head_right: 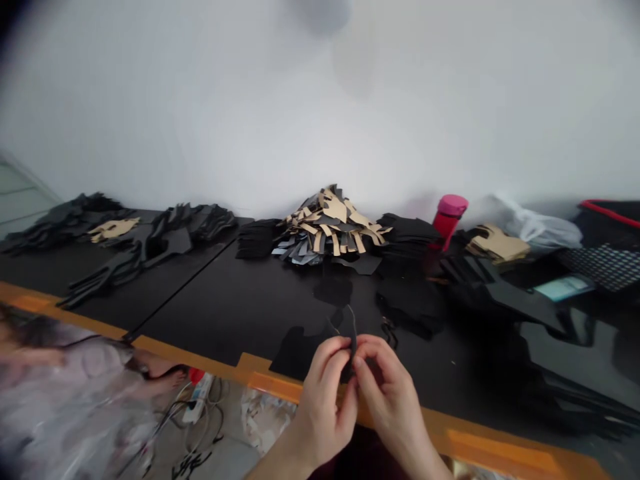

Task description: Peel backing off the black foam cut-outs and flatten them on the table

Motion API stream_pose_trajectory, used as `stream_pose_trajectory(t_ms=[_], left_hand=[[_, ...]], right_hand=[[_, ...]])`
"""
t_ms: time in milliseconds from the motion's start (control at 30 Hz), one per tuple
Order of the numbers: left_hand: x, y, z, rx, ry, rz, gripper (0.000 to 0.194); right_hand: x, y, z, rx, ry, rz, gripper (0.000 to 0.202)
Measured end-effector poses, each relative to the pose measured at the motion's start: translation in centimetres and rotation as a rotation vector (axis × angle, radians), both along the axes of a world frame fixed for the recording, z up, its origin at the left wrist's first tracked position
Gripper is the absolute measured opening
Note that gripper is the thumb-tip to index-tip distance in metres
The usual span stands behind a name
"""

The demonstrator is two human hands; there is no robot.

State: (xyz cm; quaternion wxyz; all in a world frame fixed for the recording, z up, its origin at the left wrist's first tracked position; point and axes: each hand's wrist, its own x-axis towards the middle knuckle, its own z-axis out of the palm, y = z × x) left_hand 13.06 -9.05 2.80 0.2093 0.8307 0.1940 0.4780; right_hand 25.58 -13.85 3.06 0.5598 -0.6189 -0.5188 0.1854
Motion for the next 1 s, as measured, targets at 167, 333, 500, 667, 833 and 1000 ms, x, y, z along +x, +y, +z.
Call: stream_pose_trajectory(t_ms=[167,333,500,667,833,1000], left_hand=[[-0.1,-0.1,-0.6,0.0,0.017,0.0,0.044],[0.2,0.0,-0.8,0.037,0.006,0.041,0.038],[0.4,0.0,-0.7,0.015,-0.006,0.062,0.033],[0.3,-0.1,-0.8,0.013,-0.022,0.063,0.034],[0.4,-0.2,-0.8,-0.009,-0.01,0.081,0.031],[0.8,-0.1,-0.5,-0.002,-0.005,0.104,0.028]], right_hand=[[-0.7,0.1,0.5,0.042,0.04,0.006,0.012],[-0.6,-0.1,0.1,0.041,0.126,0.058,0.009],[-0.2,0.0,0.4,0.01,0.105,0.071,0.012],[-0.2,-0.1,0.5,0.013,0.108,0.065,0.014],[-0.2,-0.3,0.7,0.012,0.116,0.073,0.014],[-0.4,-0.2,1.1,-0.001,0.103,0.07,0.013]])
